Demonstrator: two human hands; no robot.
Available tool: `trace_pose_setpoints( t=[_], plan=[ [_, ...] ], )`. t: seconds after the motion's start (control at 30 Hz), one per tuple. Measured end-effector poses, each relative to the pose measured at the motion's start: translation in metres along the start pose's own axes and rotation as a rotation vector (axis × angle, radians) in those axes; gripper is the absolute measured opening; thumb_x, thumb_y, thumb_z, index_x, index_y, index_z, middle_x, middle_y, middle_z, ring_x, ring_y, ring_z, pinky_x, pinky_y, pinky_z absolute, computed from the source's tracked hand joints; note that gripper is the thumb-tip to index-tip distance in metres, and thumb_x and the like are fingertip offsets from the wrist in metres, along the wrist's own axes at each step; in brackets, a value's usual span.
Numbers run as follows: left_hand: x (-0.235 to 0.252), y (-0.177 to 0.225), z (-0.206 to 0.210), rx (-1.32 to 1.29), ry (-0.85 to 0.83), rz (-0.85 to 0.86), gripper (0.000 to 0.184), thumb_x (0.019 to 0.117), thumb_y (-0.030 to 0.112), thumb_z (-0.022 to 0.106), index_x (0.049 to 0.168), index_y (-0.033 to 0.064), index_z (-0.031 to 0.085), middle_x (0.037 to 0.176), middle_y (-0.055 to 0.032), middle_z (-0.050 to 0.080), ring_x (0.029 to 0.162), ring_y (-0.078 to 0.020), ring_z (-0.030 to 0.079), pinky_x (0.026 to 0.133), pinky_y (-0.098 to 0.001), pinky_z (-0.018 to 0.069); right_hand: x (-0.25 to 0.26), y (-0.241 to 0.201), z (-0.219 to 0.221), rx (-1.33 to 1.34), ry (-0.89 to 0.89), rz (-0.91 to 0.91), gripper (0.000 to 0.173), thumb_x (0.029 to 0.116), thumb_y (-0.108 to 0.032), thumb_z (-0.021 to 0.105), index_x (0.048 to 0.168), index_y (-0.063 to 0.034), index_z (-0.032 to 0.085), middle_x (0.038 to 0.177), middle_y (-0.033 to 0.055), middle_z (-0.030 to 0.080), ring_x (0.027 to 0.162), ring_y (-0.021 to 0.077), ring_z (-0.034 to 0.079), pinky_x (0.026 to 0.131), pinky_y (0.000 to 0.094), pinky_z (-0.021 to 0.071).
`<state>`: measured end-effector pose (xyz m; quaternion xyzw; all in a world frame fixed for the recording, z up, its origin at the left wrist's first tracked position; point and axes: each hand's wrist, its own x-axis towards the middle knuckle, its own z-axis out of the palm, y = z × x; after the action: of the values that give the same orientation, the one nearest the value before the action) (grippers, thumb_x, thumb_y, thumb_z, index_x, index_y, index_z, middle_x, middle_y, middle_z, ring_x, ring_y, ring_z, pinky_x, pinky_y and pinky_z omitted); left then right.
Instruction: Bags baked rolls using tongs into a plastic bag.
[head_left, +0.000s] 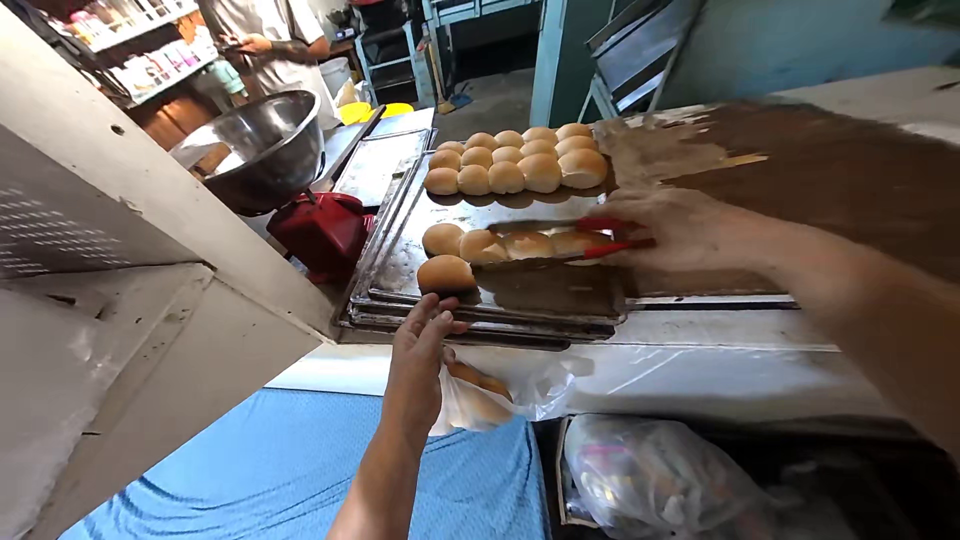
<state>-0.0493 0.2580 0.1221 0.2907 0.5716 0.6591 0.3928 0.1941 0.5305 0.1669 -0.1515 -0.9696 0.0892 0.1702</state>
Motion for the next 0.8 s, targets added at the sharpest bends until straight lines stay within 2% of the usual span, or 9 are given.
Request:
trace_pose_setpoints(
  t=[0.1,0.27,0.33,0.4,0.53,0.63,0.67,0.73,0.8],
  plan=[
    [0.0,-0.002,-0.002,-0.019,-0.014,-0.002,0.04,0.1059,0.009,0.043,0.144,-0.0038,0.047,0.131,-0.0182,0.066,0.089,-0.0141,0.069,0.059,-0.0205,0.0491,-0.005,0.003,-0.011,0.02,0.001,0.067,0.062,0.0836,-0.041,0.077,0.135,-0.0101,0.063,0.12,0.0111,0.067,0.104,0.0298,0.067,0.089,0.0546,0.0555],
    [-0.008,-0.002,-0.012,0.011,-0.062,-0.005,0.04,0.1059,0.009,0.043,0.143,-0.0018,0.049,0.13,-0.0167,0.067,0.088,-0.0132,0.069,0.056,-0.0203,0.0482,0.004,0.008,-0.012,0.005,-0.09,0.164,0.064,0.0829,-0.036,0.084,0.136,-0.0072,0.063,0.121,0.0164,0.066,0.105,0.0359,0.066,0.089,0.0604,0.0533],
    [-0.014,0.0,-0.02,0.033,-0.102,0.005,0.041,0.106,0.01,0.042,0.145,-0.0025,0.047,0.128,-0.0175,0.068,0.08,-0.0112,0.068,0.053,-0.0194,0.0451,0.009,0.011,-0.001,0.007,-0.093,0.121,0.059,0.0842,-0.038,0.082,0.133,-0.0094,0.065,0.115,0.0134,0.067,0.099,0.0322,0.067,0.085,0.0577,0.0549],
    [-0.022,0.005,-0.029,0.056,-0.138,0.019,0.043,0.1058,0.01,0.041,0.147,-0.0026,0.044,0.126,-0.0169,0.068,0.073,-0.0082,0.065,0.05,-0.018,0.042,0.013,0.01,0.005,0.047,-0.092,0.072,0.047,0.0872,-0.032,0.081,0.127,-0.0093,0.068,0.11,0.0116,0.068,0.095,0.0291,0.068,0.083,0.0549,0.0559],
    [-0.038,0.023,-0.043,0.059,-0.13,0.039,0.043,0.1043,0.012,0.043,0.145,-0.0018,0.047,0.128,-0.0174,0.068,0.072,-0.0075,0.065,0.048,-0.0168,0.0406,0.014,0.022,0.01,0.114,0.002,-0.015,0.038,0.0889,-0.028,0.076,0.122,-0.0086,0.071,0.109,0.0091,0.071,0.096,0.0238,0.069,0.087,0.0486,0.0563],
    [-0.047,0.039,-0.052,-0.023,-0.119,0.056,0.04,0.1047,0.013,0.041,0.141,-0.0015,0.051,0.128,-0.0203,0.067,0.074,-0.0086,0.066,0.049,-0.0165,0.0431,0.01,0.023,-0.005,0.246,0.028,0.079,0.034,0.0895,-0.019,0.076,0.122,-0.0092,0.072,0.109,0.0089,0.072,0.094,0.0211,0.069,0.086,0.0458,0.0569],
    [-0.048,0.044,-0.055,-0.059,-0.106,0.056,0.039,0.1049,0.012,0.041,0.14,-0.0012,0.052,0.128,-0.0208,0.067,0.074,-0.0093,0.067,0.049,-0.0165,0.0442,0.008,0.019,-0.015,0.279,0.01,0.139,0.033,0.0902,-0.014,0.077,0.122,-0.0082,0.071,0.109,0.0112,0.072,0.094,0.0236,0.069,0.087,0.0484,0.0559],
    [-0.051,0.051,-0.058,-0.125,-0.079,0.06,0.038,0.1054,0.011,0.039,0.138,-0.0014,0.054,0.128,-0.022,0.067,0.075,-0.0107,0.068,0.049,-0.0168,0.0459,0.005,0.018,-0.033,0.268,0.001,0.2,0.032,0.0899,-0.012,0.077,0.122,-0.008,0.072,0.104,0.0132,0.072,0.091,0.0268,0.068,0.085,0.0527,0.054],
    [-0.053,0.058,-0.06,-0.164,-0.067,0.064,0.038,0.1056,0.011,0.038,0.137,-0.0014,0.055,0.127,-0.0238,0.067,0.074,-0.0114,0.069,0.049,-0.0169,0.0456,0.0,0.019,-0.048,0.284,-0.009,0.229,0.031,0.0913,-0.014,0.075,0.122,-0.0085,0.072,0.102,0.0117,0.072,0.089,0.0251,0.068,0.083,0.0519,0.055]
  ],
)
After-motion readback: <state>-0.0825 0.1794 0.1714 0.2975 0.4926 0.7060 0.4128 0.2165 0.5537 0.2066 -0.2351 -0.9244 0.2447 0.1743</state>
